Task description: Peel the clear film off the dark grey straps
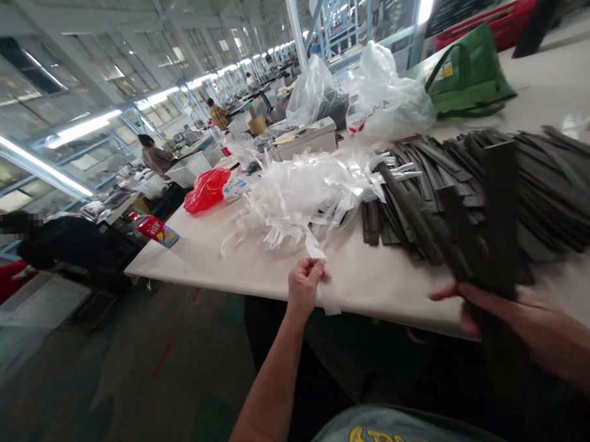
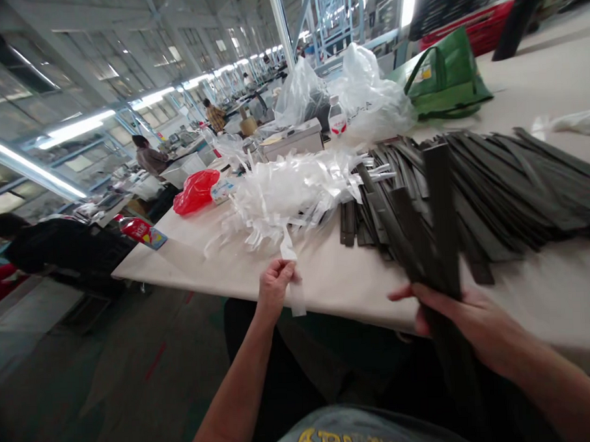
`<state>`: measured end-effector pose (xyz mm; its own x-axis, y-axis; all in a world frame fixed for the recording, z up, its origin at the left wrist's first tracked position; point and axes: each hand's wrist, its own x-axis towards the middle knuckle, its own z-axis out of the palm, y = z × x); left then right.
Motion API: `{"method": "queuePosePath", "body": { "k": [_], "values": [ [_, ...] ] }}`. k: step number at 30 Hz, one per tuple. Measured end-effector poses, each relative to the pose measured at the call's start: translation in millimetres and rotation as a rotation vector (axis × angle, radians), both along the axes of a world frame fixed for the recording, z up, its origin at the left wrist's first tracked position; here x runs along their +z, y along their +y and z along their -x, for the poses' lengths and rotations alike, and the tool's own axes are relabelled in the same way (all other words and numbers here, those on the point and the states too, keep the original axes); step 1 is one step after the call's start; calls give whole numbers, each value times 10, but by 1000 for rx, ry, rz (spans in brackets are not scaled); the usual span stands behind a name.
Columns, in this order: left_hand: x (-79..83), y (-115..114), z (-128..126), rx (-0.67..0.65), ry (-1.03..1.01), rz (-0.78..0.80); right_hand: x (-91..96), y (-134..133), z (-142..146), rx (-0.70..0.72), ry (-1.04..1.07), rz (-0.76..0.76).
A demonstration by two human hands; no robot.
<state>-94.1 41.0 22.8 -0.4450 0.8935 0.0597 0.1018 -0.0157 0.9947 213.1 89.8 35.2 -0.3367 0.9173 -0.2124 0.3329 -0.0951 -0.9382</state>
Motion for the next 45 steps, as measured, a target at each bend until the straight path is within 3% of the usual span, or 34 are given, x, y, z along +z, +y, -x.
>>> {"method": "queuePosePath", "body": {
  "k": [2,4,8,13,17,22,25,29,32,36,40,42,45],
  "values": [
    [1,-118,-123,-47,-94,23,133,-13,396,227,107,265],
    [7,-225,-227,-85,-124,48,226,-2,790,332,140,310],
    [25,-379,-352,-130,-172,89,269,81,1332,408,138,232],
    [-72,-511,-345,-241,-345,162,306,201,1499,353,114,59],
    [-170,-579,-346,-309,-255,203,374,207,1487,348,46,-64],
    [-173,-577,-417,-375,-199,260,442,156,1494,369,9,-186],
    [-163,-565,-414,-296,-250,235,491,129,1417,359,17,-216],
    [-149,-524,-348,-110,-498,208,474,41,1115,249,10,-248],
    [-118,-462,-313,10,-680,101,297,-113,804,204,-27,-174],
    [-43,-367,-323,76,-833,66,-95,-422,431,246,-59,-156],
    [31,-298,-379,53,-855,37,-415,-686,197,339,-160,-477],
    [54,-276,-408,37,-864,20,-502,-754,144,352,-200,-667],
    [71,-257,-435,27,-863,11,-555,-792,123,353,-247,-809]
  ]
}}
